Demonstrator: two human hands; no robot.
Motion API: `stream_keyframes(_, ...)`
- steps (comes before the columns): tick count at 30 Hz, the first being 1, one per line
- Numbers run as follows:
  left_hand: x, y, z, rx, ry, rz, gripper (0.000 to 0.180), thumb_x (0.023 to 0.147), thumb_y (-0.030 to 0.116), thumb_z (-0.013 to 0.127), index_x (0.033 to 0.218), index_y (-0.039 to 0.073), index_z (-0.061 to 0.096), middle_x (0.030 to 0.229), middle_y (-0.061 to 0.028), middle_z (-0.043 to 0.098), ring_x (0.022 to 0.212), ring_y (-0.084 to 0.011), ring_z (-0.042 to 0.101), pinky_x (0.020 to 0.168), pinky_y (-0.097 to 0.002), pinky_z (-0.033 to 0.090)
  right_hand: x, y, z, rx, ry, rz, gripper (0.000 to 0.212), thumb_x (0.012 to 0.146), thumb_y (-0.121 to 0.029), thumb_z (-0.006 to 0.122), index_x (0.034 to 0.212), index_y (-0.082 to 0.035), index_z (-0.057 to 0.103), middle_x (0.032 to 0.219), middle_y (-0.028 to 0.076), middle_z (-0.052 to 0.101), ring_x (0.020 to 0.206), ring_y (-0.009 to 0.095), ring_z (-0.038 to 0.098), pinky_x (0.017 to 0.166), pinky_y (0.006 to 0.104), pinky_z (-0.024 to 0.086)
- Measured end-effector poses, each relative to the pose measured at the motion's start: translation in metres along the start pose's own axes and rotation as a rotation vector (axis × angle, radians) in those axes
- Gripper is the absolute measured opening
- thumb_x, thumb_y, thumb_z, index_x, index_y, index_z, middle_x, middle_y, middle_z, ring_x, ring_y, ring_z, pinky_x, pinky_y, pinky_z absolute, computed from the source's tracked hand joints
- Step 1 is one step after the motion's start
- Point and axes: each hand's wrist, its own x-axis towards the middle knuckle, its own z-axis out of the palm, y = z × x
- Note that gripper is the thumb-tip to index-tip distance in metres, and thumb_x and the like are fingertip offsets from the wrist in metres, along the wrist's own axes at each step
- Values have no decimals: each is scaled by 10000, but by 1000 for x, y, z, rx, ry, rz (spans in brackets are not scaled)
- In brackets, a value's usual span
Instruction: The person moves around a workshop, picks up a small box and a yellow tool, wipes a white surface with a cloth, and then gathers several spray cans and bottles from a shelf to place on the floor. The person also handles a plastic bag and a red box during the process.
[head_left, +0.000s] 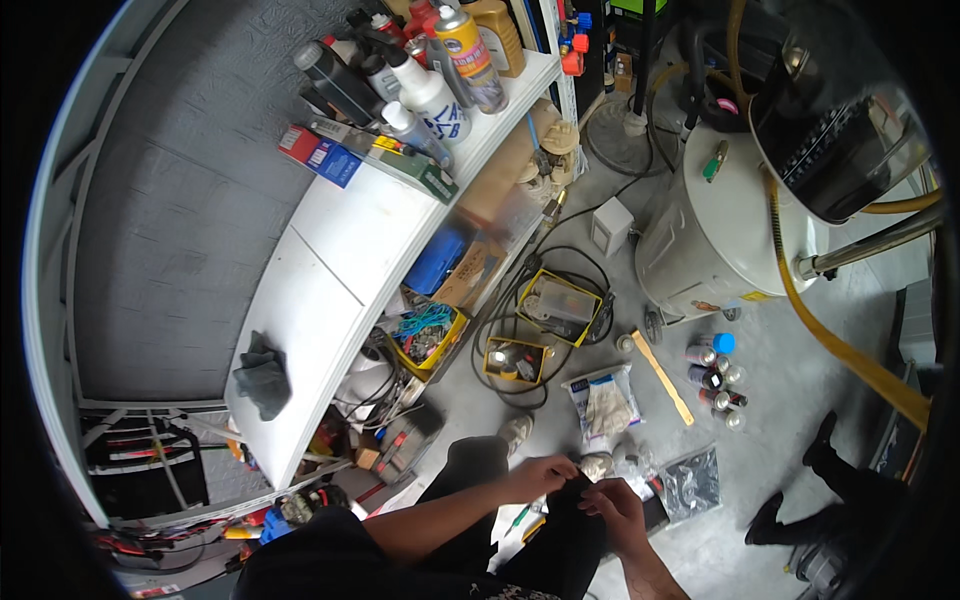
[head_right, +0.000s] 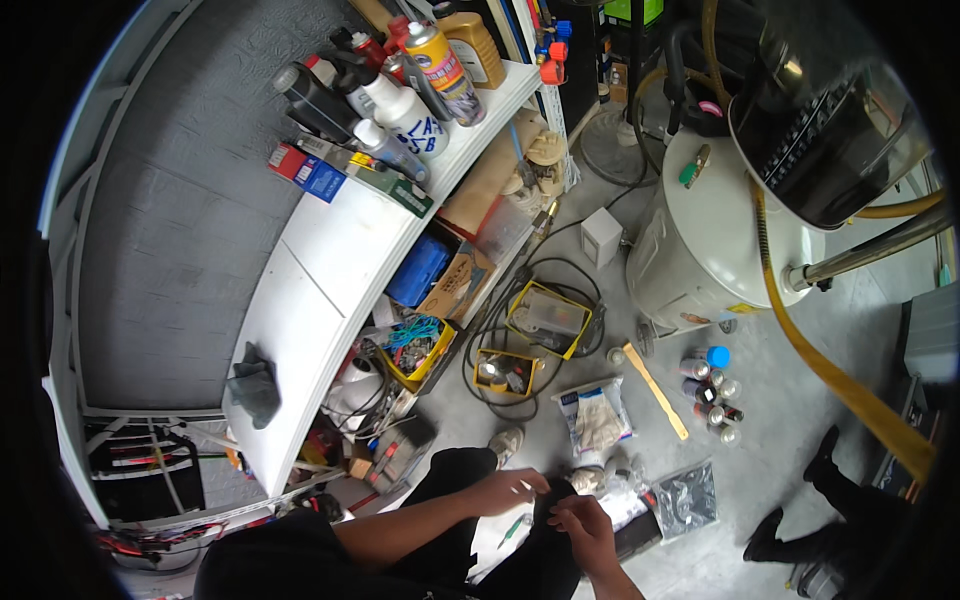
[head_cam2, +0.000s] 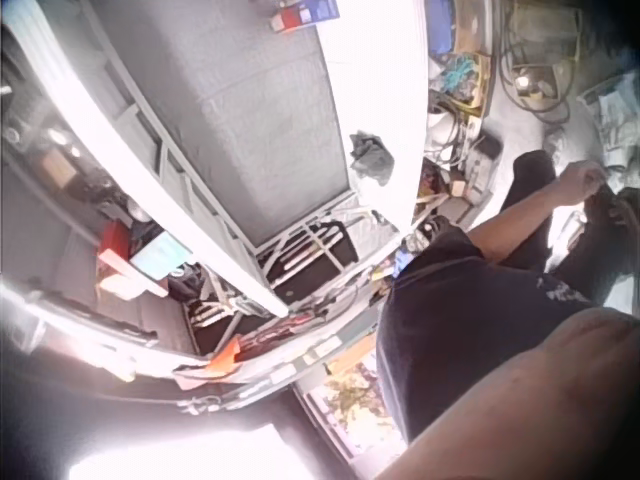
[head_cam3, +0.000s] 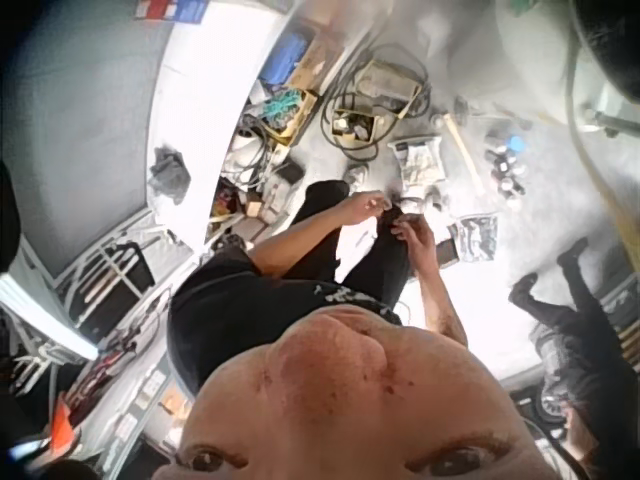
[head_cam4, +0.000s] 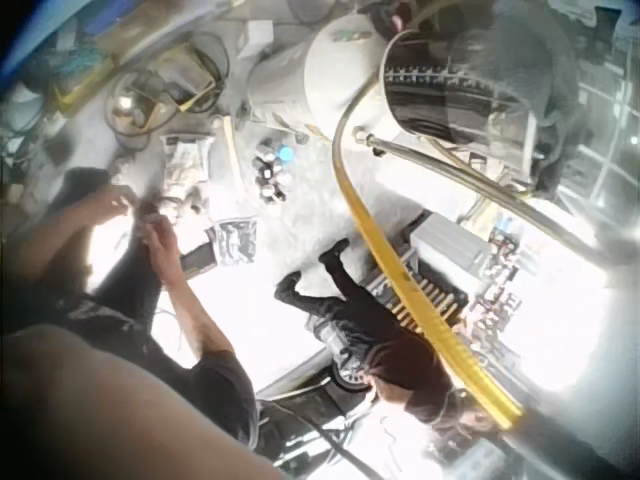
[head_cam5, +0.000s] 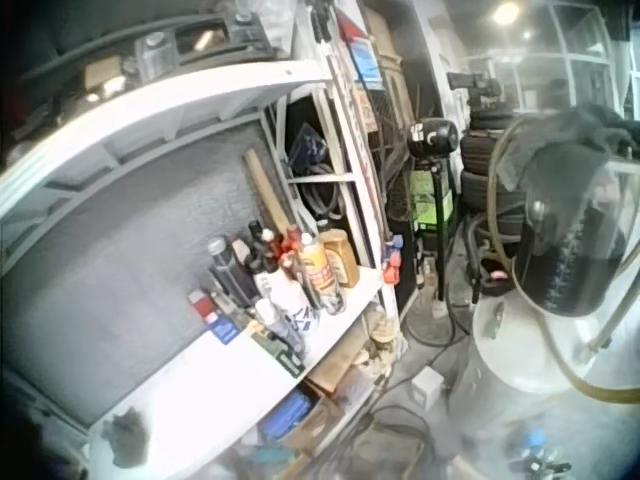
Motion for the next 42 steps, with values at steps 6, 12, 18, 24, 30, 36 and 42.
stream_keyframes(6, -112, 53, -83, -5, 212, -154, 266, 1150, 234, 713, 1295, 15, 755, 1205, -84, 812, 1051, -175, 805, 905, -324, 625, -59, -47, 102, 168, 56, 125, 133, 1088, -72, 697, 1206, -12, 688, 1078, 99, 785, 950, 196, 775, 856, 320, 604)
stream_keyframes(12, -140, 48, -164, 62, 256, -174, 255, 1146, 201, 715, 1316, 12, 729, 1192, -76, 806, 1072, -191, 800, 928, -349, 625, -33, -34, 178, 149, 110, 125, 174, 1106, -122, 662, 1235, -6, 662, 1002, 104, 762, 907, 195, 745, 836, 336, 602)
stream_keyframes(18, -149, 82, -266, 91, 270, -27, 300, 1106, 276, 749, 1315, 61, 739, 1216, -150, 826, 1087, -314, 819, 944, -422, 626, 84, -22, 254, -109, 249, 7, 183, 1096, -113, 678, 1228, 14, 669, 1057, 79, 757, 909, 161, 736, 798, 312, 585)
stream_keyframes(24, -171, 98, -406, 197, 409, -64, 283, 1130, 248, 734, 1305, 27, 748, 1221, -121, 813, 1124, -235, 787, 951, -394, 628, 285, -169, 340, -660, 366, -734, 788, 905, -72, 870, 1586, -51, 475, 1384, 225, 619, 1011, 372, 745, 833, 468, 627)
stream_keyframes(30, -187, 91, -489, 243, 447, -66, 271, 1133, 238, 717, 1313, 36, 722, 1229, -124, 814, 1080, -249, 801, 902, -388, 646, 412, -271, 410, -760, 371, -726, 724, 942, -235, 902, 1559, -99, 548, 1421, 214, 667, 1034, 402, 769, 901, 486, 633)
stream_keyframes(36, -149, 97, -572, 501, 536, 25, 274, 1047, 100, 791, 1309, 52, 723, 1243, -113, 790, 996, -242, 786, 846, -365, 640, 419, -272, 415, -750, 405, -714, 532, 957, -295, 906, 1363, -111, 615, 1274, 179, 740, 1051, 443, 762, 885, 522, 612)
stream_keyframes(42, -91, 156, -701, 662, 948, 306, 460, 958, 18, 817, 1384, 78, 654, 1336, -160, 683, 1133, -316, 708, 932, -434, 615, 409, -264, 421, -758, 374, -752, 516, 947, -278, 912, 1325, -100, 611, 1245, 177, 739, 1054, 437, 772, 878, 530, 620)
